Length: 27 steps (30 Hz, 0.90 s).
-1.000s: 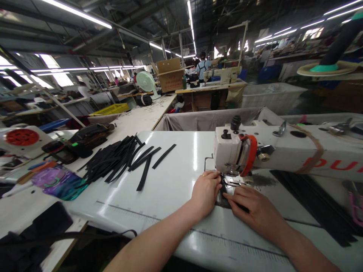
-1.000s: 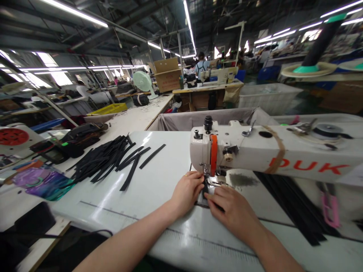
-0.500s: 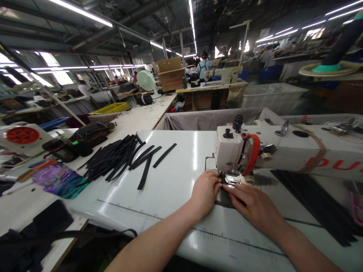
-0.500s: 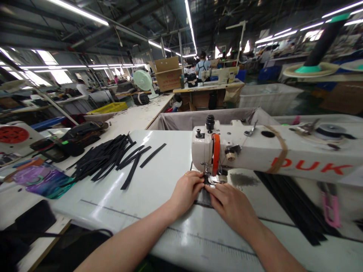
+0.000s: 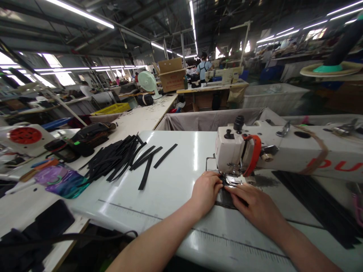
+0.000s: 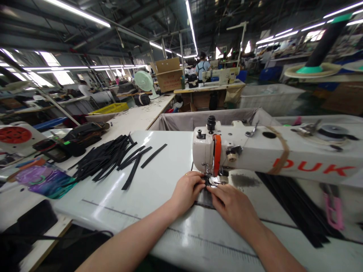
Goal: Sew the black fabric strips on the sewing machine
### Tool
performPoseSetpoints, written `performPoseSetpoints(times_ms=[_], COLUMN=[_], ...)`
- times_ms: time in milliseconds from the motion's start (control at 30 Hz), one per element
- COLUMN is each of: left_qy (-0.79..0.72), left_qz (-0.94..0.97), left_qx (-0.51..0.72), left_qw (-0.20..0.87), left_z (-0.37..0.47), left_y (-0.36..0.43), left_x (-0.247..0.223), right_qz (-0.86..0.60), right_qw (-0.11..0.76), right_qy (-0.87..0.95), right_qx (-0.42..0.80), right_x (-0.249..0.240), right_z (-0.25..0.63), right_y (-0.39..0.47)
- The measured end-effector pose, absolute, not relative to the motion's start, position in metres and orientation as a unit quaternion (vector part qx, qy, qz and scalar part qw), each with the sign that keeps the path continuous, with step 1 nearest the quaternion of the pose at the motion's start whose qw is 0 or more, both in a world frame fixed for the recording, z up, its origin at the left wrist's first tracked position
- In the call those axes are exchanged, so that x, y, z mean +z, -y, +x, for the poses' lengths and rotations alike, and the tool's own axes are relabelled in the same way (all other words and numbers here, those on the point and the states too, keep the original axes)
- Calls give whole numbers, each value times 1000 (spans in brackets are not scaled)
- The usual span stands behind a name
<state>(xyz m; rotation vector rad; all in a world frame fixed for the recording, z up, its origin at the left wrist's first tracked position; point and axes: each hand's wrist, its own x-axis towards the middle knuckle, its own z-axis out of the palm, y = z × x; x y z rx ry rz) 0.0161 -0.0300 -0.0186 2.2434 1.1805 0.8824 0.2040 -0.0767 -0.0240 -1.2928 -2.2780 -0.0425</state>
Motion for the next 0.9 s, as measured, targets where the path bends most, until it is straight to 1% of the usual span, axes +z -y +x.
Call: performPoseSetpoints(times_ms=[367, 500, 600, 700, 733, 800, 833, 867, 900], left_qy=[-416, -418, -454, -460, -451, -442, -443, -446, -450], left_qz=[833, 818, 786, 808, 826, 850, 853, 854, 852], left_qx=[297, 312, 339, 309, 283, 237, 224, 218, 215], left_qw=[213, 244, 248, 201, 184, 161, 157, 157, 160], left_z=[16, 15, 16, 17, 18, 20, 20, 18, 15], left_y=[30, 28, 20, 15, 15, 16, 16, 15, 14], left_x=[-13, -15, -14, -13, -12, -11, -11, -11, -11], right_qz=[-476, -470, -466, -545, -603, -659, -684, -697, -707], right_qw=[254, 243, 259, 259, 239, 210, 159, 127, 122], right_qy=[841, 848, 846, 791, 741, 687, 664, 649, 636], right_qx=[-25, -18, -11, -104, -175, -223, -257, -276, -284], right_x=[-18, -18, -17, -10, -7, -2, -1, -2, -5], right_z=[202, 200, 207, 231, 242, 265, 276, 287, 298], right_y=[78, 79, 80, 85, 88, 93, 95, 96, 96])
